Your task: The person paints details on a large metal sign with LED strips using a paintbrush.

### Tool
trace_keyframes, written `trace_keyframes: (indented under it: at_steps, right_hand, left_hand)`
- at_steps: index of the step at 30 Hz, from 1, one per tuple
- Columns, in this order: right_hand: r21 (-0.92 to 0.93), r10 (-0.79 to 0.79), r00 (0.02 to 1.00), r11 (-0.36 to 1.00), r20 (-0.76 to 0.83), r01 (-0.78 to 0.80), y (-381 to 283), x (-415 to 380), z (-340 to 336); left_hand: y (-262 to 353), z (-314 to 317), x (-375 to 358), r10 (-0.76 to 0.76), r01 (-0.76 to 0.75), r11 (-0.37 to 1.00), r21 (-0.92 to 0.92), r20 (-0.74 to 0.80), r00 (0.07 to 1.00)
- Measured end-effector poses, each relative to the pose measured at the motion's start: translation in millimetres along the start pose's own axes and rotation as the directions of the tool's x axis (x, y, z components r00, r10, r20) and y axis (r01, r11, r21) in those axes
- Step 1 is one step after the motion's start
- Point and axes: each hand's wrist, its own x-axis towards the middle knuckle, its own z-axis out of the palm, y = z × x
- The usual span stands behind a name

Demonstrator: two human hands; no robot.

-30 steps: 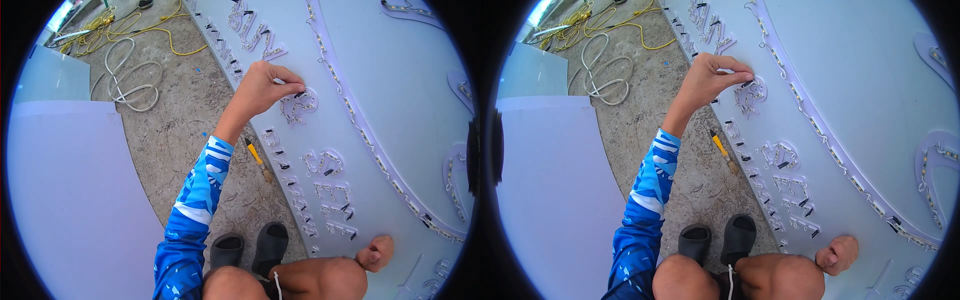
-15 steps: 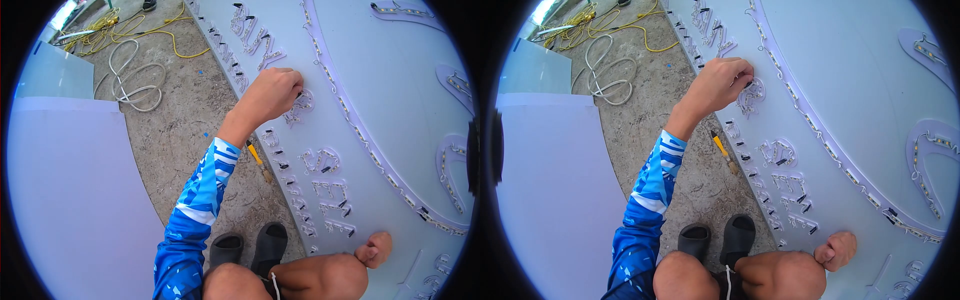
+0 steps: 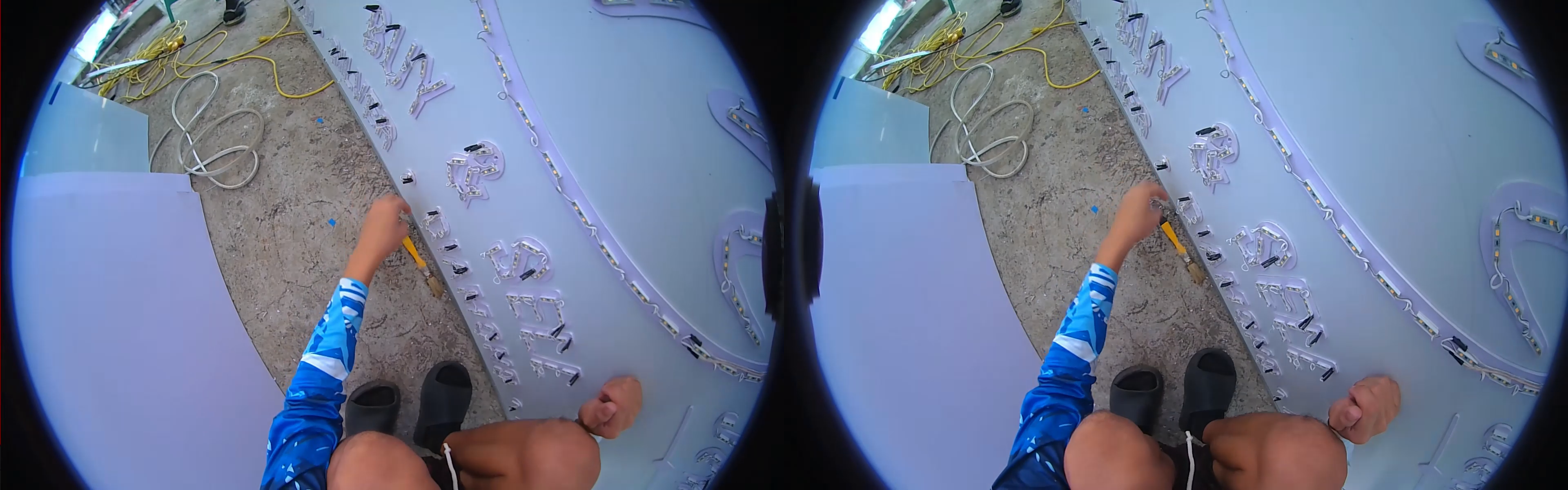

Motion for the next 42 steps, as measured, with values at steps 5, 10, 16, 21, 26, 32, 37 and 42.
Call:
trace_keyframes:
  at_steps: [5, 10, 16, 21, 26, 32, 37, 42]
  right_hand:
    - [0.050, 0.005, 1.000, 0.999, 0.019, -0.006, 5, -4, -7]
    - [0.016, 0.100, 0.994, 0.995, 0.046, -0.101, -7, 13, -9]
    - [0.206, 0.246, 0.969, 0.949, -0.016, -0.237, -19, 23, -16]
    - [0.515, 0.558, 0.829, 0.722, -0.039, -0.462, -43, 52, -43]
    - [0.821, 0.070, 0.961, 0.504, 0.269, -0.267, -47, 88, -97]
    - [0.552, 0.123, 0.835, 0.697, 0.536, -0.457, -83, 110, -63]
    - [0.341, -0.140, 0.337, 0.660, 0.931, -0.669, -56, 134, -76]
    - [0.317, -0.182, 0.266, 0.679, 0.947, -0.662, -49, 127, -82]
  left_hand:
    - [-5, 35, -50, 0.230, -0.230, 0.948, 0.221, 0.027, 0.973]
    - [-16, 27, -63, 0.288, -0.299, 0.924, 0.239, 0.083, 0.954]
    - [-2, -24, -75, 0.342, -0.326, 0.859, 0.395, 0.031, 0.939]
    - [42, -128, -51, 0.055, -0.219, 0.860, 0.462, 0.342, 0.938]
    - [105, -237, 41, 0.294, -0.249, 0.822, 0.512, -0.008, 0.956]
    - [173, -257, 97, 0.285, -0.260, 0.958, 0.122, -0.511, 0.811]
    - [61, -164, 56, 0.119, -0.073, 0.969, 0.236, -0.184, 0.976]
    - [5, -146, 24, -0.078, 0.062, 0.926, 0.371, 0.029, 0.997]
